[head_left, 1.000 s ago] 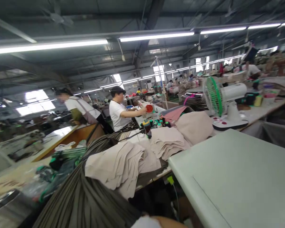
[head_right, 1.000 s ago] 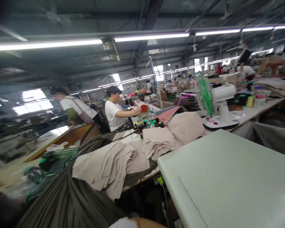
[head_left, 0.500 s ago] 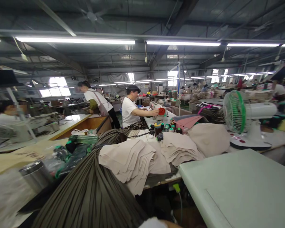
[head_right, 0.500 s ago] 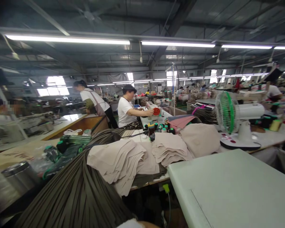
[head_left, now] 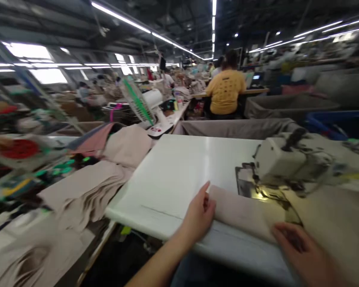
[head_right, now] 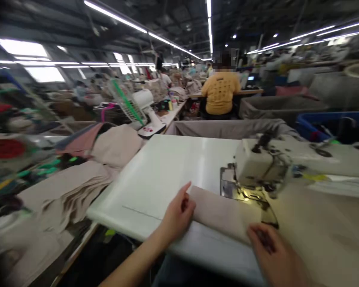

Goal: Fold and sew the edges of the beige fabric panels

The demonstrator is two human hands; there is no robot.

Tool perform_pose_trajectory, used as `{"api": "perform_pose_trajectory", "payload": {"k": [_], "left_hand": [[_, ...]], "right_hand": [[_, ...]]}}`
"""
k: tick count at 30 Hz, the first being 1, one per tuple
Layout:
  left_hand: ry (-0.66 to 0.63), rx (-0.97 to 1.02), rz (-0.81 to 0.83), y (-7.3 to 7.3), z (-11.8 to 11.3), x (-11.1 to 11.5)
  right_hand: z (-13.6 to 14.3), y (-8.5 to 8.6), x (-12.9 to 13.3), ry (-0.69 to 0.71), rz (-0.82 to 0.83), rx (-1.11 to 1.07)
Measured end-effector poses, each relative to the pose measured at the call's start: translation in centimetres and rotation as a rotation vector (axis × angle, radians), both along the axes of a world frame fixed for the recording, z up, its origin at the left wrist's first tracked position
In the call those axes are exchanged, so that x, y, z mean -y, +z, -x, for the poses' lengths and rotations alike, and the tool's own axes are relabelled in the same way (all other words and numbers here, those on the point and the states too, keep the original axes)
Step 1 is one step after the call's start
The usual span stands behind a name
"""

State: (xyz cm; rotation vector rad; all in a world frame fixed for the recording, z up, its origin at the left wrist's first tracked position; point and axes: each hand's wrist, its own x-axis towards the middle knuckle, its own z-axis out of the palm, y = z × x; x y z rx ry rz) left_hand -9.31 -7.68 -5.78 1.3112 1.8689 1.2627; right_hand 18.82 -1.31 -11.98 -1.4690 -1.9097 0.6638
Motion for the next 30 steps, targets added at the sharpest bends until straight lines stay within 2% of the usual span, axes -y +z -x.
{"api": "perform_pose_trajectory", "payload": {"k": [3, 6, 12, 15, 18, 22, 27, 30], "left_hand": [[0.003, 0.003, 0.015, -0.1, 0.1, -0.2], [0.018, -0.051, 0.037, 0.1, 0.2, -0.3], [-0.008, -0.193, 0.086, 0.9, 0.3, -0.2], [-0.025, -0.202, 0.109, 1.1, 0.2, -0.1], [-0.043, -0.214, 0.084, 1.0, 0.3, -0.1], [0.008, -0.247, 0.043, 1.0, 0.4, -0.2], [-0.06, -0.326, 0.003, 1.4, 0.6, -0.6], [-0.059, -0.314, 0.003, 1.5, 0.6, -0.8]], "right_hand": [[1.1, 3.2, -0.2, -0.067, 0.021, 0.02], [2.5, 4.5, -0.1, -0.082, 0.038, 0.038], [3.0, 4.8, 0.9, -0.09, 0.011, 0.075], [3.1, 5.0, 1.1, -0.1, 0.014, 0.09], [3.0, 5.1, 1.2, -0.109, 0.024, 0.103], [2.7, 4.7, 1.2, -0.104, 0.025, 0.1], [2.4, 4.2, 1.3, -0.1, 0.007, 0.086], [2.3, 4.3, 1.4, -0.097, 0.02, 0.078]]}}
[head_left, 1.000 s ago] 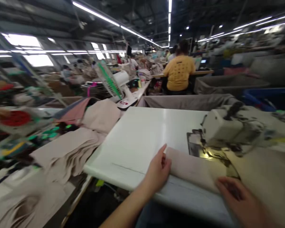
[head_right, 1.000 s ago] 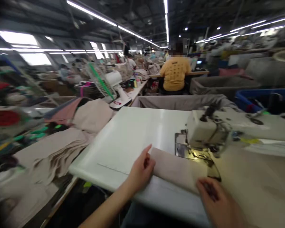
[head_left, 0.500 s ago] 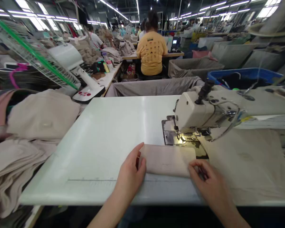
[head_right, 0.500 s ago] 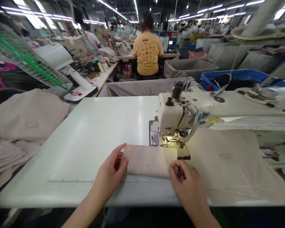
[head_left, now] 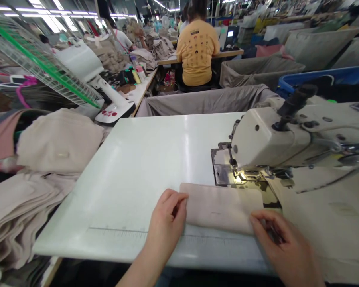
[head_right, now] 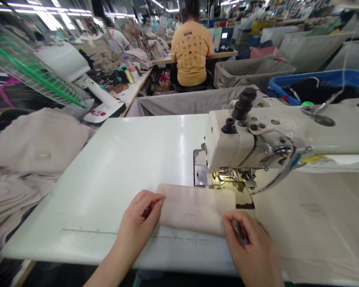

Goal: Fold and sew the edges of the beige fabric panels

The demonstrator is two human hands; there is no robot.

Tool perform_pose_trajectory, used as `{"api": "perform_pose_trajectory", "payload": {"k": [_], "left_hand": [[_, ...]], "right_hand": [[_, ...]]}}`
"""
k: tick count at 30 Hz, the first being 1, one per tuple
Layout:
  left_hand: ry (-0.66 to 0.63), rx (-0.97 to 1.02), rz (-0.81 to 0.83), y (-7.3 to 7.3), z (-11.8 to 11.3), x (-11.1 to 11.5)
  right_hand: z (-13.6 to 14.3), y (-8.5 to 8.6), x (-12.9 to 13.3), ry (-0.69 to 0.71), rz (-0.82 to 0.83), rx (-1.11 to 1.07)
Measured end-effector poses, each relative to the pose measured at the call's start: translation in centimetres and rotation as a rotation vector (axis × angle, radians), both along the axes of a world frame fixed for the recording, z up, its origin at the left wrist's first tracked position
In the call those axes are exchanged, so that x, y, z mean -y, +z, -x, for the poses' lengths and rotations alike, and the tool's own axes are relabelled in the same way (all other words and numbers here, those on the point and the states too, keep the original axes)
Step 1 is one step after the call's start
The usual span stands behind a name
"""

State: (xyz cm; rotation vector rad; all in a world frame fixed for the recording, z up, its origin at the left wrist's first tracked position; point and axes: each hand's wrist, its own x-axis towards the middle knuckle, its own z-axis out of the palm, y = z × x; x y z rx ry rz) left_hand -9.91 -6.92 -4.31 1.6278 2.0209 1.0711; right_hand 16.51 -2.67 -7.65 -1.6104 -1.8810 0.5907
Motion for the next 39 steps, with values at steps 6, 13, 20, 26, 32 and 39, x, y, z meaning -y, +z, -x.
{"api": "perform_pose_trajectory", "payload": {"k": [6, 13, 20, 26, 32, 39], "left_hand": [[0.021, -0.001, 0.019, -0.3, 0.0, 0.2], [-0.001, -0.035, 0.015, -0.4, 0.0, 0.2], [0.007, -0.036, 0.028, -0.4, 0.0, 0.1], [0.011, -0.046, 0.036, -0.4, 0.1, 0.1], [0.004, -0.067, 0.037, -0.4, 0.1, -0.1], [-0.032, -0.127, 0.039, -0.1, 0.2, -0.2]], "right_hand": [[0.0, 0.3, 0.3, -0.001, 0.019, 0.004], [0.3, 0.4, 0.4, -0.016, 0.01, -0.001], [-0.4, 0.0, 0.0, 0.031, -0.005, 0.054], [-0.8, -0.2, -0.1, 0.059, -0.038, 0.083], [-0.6, 0.0, -0.1, 0.054, -0.028, 0.069], [0.4, 0.6, 0.1, 0.019, -0.054, -0.018]]}}
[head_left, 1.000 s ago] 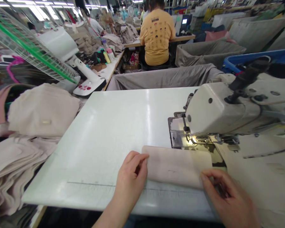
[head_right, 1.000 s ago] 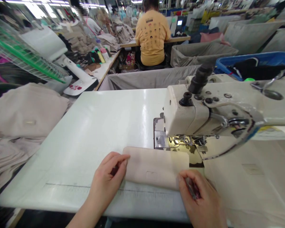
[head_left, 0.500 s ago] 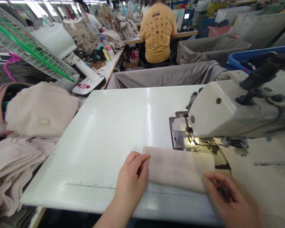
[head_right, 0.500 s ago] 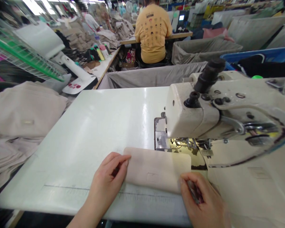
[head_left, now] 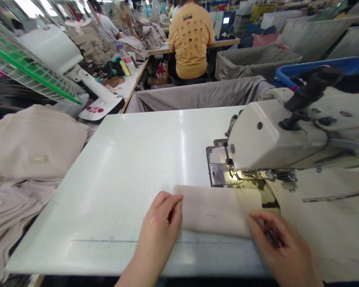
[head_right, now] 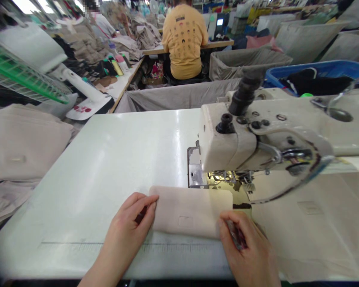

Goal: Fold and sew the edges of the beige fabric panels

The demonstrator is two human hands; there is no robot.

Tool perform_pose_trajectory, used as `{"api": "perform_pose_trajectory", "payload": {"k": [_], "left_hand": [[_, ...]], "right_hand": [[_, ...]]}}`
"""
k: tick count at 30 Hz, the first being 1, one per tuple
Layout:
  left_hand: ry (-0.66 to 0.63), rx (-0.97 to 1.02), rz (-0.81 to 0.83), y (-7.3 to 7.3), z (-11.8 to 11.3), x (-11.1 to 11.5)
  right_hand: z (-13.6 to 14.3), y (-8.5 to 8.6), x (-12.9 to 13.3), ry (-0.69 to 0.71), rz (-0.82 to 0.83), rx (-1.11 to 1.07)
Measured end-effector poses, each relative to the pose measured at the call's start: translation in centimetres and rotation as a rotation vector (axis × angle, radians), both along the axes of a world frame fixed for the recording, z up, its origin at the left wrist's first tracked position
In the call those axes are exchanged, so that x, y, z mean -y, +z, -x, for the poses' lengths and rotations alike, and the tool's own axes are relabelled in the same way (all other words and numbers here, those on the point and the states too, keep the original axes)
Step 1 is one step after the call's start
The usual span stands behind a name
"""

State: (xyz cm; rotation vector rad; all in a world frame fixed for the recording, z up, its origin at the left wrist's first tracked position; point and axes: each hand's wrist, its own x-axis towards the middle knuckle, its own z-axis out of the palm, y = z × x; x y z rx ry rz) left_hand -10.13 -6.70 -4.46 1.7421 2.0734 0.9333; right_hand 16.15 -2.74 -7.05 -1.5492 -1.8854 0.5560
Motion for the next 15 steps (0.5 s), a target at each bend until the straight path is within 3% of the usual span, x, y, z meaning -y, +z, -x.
{"api": "perform_pose_trajectory", "payload": {"k": [15], "left_hand": [[-0.039, -0.121, -0.028, -0.1, 0.9, -0.7]], "right_hand": [[1.1, 0.7, -1.0, -0.046, 0.086, -0.07]]}}
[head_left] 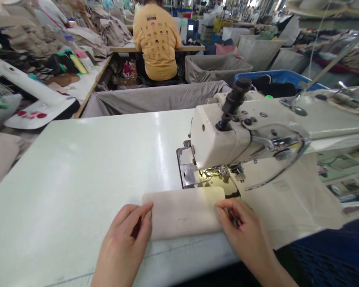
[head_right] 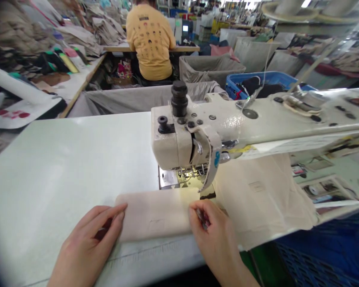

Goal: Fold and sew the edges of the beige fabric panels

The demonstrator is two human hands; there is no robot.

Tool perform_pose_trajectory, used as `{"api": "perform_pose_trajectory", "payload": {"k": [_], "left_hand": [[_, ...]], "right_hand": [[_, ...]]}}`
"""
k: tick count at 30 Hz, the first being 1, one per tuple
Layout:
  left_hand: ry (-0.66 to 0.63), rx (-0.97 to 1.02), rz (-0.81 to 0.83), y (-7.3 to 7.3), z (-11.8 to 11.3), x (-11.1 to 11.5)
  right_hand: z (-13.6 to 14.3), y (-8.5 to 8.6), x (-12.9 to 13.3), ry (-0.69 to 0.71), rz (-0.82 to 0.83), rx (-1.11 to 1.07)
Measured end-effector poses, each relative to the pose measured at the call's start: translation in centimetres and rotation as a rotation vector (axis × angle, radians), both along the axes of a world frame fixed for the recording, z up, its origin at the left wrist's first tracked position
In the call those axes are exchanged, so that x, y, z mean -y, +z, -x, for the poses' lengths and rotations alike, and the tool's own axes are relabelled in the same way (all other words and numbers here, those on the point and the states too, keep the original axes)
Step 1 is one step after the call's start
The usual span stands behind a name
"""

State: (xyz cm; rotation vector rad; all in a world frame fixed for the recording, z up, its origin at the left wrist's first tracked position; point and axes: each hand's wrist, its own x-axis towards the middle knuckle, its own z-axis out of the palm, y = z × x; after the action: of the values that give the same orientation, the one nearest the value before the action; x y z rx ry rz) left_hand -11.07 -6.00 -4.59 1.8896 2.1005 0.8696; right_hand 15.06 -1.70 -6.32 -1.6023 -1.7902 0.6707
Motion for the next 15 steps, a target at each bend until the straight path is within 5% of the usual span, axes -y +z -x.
{"api": "perform_pose_trajectory", "payload": {"k": [15], "left_hand": [[0.011, 0.004, 0.012, -0.45, 0.27, 0.09]], "right_hand": [[0.0, -0.08, -0.32, 0.0, 0.049, 0.012]]}}
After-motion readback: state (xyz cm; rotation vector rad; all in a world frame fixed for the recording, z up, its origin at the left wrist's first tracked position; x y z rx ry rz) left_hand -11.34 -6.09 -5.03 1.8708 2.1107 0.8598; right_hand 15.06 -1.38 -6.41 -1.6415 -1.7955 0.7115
